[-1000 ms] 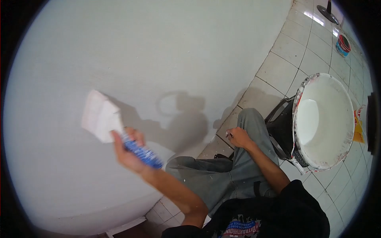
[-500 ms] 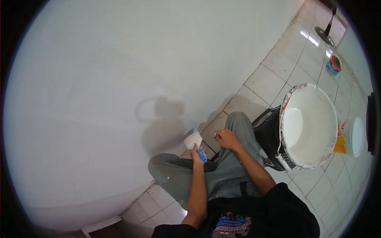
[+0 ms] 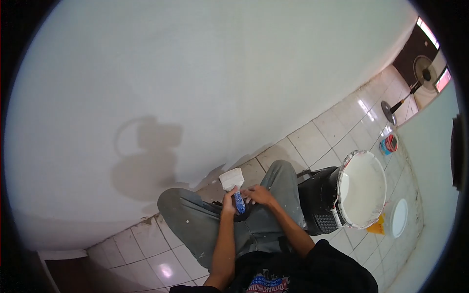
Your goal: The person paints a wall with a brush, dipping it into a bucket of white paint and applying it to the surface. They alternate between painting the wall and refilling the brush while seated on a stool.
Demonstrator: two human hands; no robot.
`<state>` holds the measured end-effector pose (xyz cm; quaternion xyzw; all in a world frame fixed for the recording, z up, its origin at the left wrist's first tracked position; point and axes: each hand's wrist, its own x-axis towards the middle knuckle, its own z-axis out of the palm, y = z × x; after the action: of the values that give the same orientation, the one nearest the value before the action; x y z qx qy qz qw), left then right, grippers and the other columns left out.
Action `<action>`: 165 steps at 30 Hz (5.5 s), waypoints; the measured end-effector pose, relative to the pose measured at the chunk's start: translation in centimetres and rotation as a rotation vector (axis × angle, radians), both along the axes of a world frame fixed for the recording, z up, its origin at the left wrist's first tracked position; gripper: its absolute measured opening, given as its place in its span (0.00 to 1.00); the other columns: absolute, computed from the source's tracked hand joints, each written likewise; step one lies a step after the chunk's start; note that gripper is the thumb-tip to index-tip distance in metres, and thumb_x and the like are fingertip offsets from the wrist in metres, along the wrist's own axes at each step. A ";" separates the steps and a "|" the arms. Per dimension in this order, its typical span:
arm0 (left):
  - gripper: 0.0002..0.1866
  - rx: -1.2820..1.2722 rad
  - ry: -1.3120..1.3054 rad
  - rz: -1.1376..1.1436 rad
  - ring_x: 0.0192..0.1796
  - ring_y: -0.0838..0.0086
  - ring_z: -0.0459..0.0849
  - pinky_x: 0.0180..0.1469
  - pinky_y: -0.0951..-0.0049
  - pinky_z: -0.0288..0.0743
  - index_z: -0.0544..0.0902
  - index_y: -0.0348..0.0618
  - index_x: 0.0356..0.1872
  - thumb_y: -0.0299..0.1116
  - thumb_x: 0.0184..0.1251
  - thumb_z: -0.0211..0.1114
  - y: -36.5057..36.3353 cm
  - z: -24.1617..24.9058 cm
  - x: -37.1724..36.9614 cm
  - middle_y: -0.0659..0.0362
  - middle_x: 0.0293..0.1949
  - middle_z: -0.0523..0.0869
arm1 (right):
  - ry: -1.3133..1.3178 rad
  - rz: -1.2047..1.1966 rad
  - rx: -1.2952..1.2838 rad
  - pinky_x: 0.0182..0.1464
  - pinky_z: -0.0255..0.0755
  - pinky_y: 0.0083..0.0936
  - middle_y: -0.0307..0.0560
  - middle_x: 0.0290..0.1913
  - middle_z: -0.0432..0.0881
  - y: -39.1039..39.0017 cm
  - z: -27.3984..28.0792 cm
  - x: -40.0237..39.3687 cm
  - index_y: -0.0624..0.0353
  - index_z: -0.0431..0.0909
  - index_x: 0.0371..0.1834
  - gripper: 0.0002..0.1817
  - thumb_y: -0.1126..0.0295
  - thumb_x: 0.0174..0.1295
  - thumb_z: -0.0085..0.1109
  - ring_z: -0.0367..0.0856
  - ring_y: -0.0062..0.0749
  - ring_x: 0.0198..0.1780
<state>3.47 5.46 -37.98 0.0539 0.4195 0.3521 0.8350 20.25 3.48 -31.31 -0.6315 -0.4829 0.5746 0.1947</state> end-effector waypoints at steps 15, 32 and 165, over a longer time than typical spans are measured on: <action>0.11 0.052 0.255 0.172 0.28 0.72 0.79 0.27 0.70 0.71 0.81 0.38 0.39 0.35 0.63 0.69 3.7 -3.8 1.2 0.60 0.31 0.81 | 0.460 -0.355 -0.190 0.22 0.73 0.22 0.42 0.26 0.79 2.1 -5.8 -4.9 0.67 0.74 0.49 0.13 0.67 0.71 0.49 0.78 0.24 0.22; 0.12 0.139 0.168 0.281 0.32 0.71 0.81 0.36 0.71 0.76 0.79 0.36 0.41 0.36 0.70 0.62 3.0 5.3 1.2 0.57 0.32 0.83 | 0.164 -0.488 0.302 0.39 0.73 0.36 0.60 0.30 0.81 0.3 -0.1 -8.2 0.72 0.75 0.51 0.17 0.68 0.67 0.50 0.81 0.41 0.33; 0.15 0.524 0.890 -0.755 0.22 0.76 0.81 0.22 0.75 0.69 0.79 0.39 0.52 0.37 0.70 0.59 1.6 -1.7 -3.5 0.59 0.29 0.85 | -1.315 -0.897 0.147 0.34 0.73 0.32 0.51 0.26 0.84 -31.0 31.5 25.9 0.63 0.83 0.37 0.08 0.73 0.55 0.62 0.82 0.39 0.27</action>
<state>-0.06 7.09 -39.70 0.5415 0.5780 0.0684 0.6067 46.14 -27.55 0.16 -0.9605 -0.2354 -0.0816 0.1237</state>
